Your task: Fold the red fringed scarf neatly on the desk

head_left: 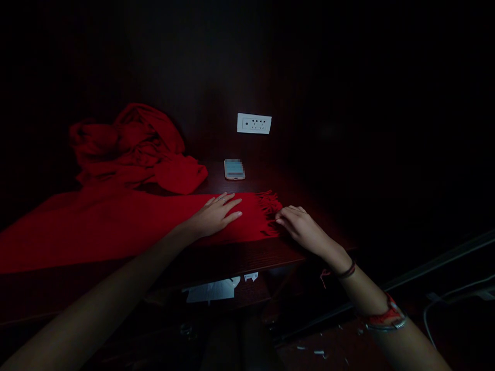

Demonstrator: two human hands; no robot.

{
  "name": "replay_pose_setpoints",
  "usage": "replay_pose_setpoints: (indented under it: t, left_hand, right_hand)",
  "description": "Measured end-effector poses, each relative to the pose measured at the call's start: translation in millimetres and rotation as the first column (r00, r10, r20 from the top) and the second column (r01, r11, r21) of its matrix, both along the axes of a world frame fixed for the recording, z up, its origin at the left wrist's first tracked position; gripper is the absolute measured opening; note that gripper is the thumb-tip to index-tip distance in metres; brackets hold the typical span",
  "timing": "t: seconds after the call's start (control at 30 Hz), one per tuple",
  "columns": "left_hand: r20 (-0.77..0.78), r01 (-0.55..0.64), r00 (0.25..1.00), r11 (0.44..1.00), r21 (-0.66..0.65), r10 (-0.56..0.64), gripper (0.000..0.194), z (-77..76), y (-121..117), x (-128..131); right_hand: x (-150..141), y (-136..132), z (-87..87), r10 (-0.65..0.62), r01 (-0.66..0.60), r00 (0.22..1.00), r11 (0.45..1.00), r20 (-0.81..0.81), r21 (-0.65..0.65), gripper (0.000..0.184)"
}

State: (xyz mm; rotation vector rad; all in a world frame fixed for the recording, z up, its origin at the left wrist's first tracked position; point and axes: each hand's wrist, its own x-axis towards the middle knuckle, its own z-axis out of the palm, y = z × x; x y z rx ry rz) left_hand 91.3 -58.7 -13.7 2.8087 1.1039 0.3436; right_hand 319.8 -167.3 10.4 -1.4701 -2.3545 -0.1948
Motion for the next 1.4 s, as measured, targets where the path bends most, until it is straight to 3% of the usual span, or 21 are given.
replay_pose_setpoints:
  t: [0.13,0.23,0.47,0.63,0.8,0.9,1.0,1.17,1.4]
  left_hand:
    - [-0.031,0.188,0.981,0.982,-0.023,-0.189,0.057,11.1,-11.9,-1.4]
    - [-0.039,0.317,0.948,0.948,0.02,-0.316,0.046,17.5,-22.4,0.9]
    - [-0.075,0.408,0.912,0.911,0.065,-0.404,0.013,18.5,-27.6,4.5]
    - [-0.031,0.405,0.914,0.91,0.091,-0.404,0.017,15.5,-22.1,5.9]
    - [0.055,0.37,0.926,0.926,0.079,-0.374,0.017,16.3,-22.1,5.5]
    - [0.073,0.324,0.941,0.943,0.069,-0.329,0.023,17.3,-24.9,5.5]
    - [0.09,0.251,0.96,0.957,0.144,-0.266,0.02,15.8,-24.8,6.4]
    - [0.154,0.197,0.958,0.948,0.249,-0.24,0.016,13.4,-18.6,6.8]
    - [0.18,0.155,0.962,0.956,0.25,-0.203,0.017,16.9,-18.2,6.5]
  right_hand:
    - [-6.4,-1.8,-4.2,0.055,-0.054,0.998,0.998,0.037,-0.028,0.019]
    - [-10.5,-1.7,-8.4,0.071,-0.069,0.995,0.997,0.069,-0.025,0.019]
    - [-13.2,1.8,-5.8,0.107,-0.104,0.991,0.994,0.079,-0.038,0.021]
    - [-18.6,1.3,-4.3,0.133,-0.131,0.987,0.991,0.085,-0.024,0.028]
    - [-23.6,10.9,-3.7,0.14,-0.14,0.987,0.99,0.083,0.004,0.02]
    - [-23.0,21.7,3.5,0.144,-0.147,0.987,0.989,0.064,0.032,0.019]
    - [-21.4,32.6,14.2,0.188,-0.189,0.981,0.982,0.055,0.017,0.018]
    - [-22.0,42.1,25.8,0.279,-0.282,0.958,0.959,-0.067,-0.039,0.014]
    - [-23.5,45.6,21.4,0.285,-0.3,0.939,0.952,-0.193,-0.054,0.014]
